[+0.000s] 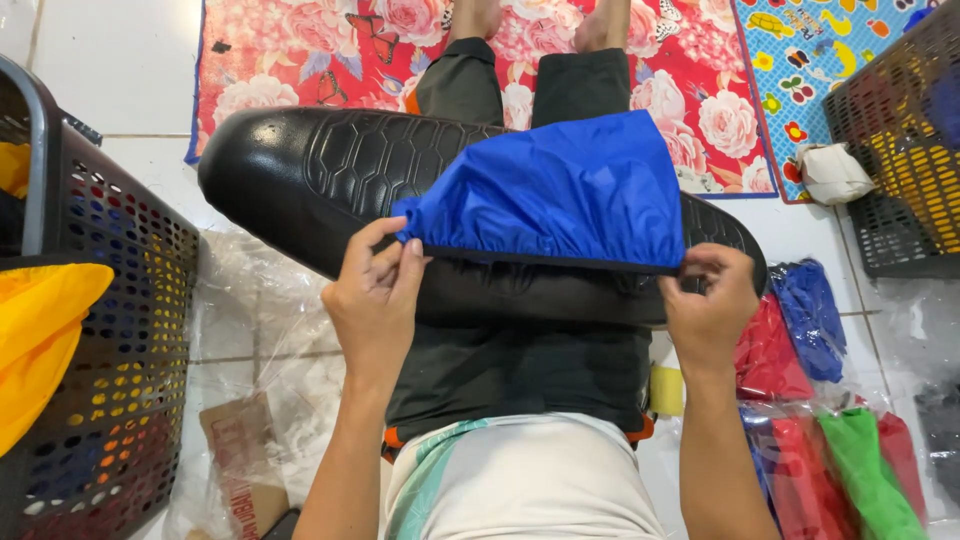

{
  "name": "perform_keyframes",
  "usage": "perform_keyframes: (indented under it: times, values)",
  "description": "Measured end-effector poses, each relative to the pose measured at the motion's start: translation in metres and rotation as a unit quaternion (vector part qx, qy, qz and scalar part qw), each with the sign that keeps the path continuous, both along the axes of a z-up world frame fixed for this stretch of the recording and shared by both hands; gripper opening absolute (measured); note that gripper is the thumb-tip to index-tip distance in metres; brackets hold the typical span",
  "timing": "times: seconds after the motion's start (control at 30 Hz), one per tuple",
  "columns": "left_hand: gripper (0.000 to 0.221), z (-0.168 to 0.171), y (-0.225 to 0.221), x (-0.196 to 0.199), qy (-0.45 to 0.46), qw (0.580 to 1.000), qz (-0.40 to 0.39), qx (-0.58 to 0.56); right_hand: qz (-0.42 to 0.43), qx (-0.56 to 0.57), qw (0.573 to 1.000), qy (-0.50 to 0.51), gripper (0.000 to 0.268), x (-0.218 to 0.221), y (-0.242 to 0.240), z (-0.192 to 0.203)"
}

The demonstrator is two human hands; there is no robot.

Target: Fitting a blue cover onto a seat mold to wipe it clean with a sponge before removing and packaging it in a plastic bag.

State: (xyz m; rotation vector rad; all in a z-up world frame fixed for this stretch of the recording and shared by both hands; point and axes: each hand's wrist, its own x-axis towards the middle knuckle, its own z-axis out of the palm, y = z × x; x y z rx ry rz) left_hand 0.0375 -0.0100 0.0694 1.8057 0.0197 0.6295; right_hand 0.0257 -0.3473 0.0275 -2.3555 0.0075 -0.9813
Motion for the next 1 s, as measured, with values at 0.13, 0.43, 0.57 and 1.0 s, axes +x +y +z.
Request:
perform_keyframes:
  times: [0.13,0.43,0.57,1.0]
  values:
    - [0.026,-0.026,0.007,0.006,0.122,0.992,-0.032,-0.029,0.097,-0.089,0.99,0.045,0.028,0.011,-0.009,-0.021]
    - [0.019,-0.004,-0.004,0.045,0.154,0.984,-0.074,-0.06,0.123,0.095,0.977,0.147,0.027,0.029,-0.017,0.027]
    - [0.003,0.033,-0.019,0.076,0.052,0.989,-0.117,-0.077,0.089,0.136,0.982,0.098,0.03,0.055,-0.022,0.063]
    - [0.008,-0.035,0.003,0.027,0.145,0.983,-0.079,0.086,0.1,-0.034,0.992,0.065,0.017,-0.007,-0.005,-0.009]
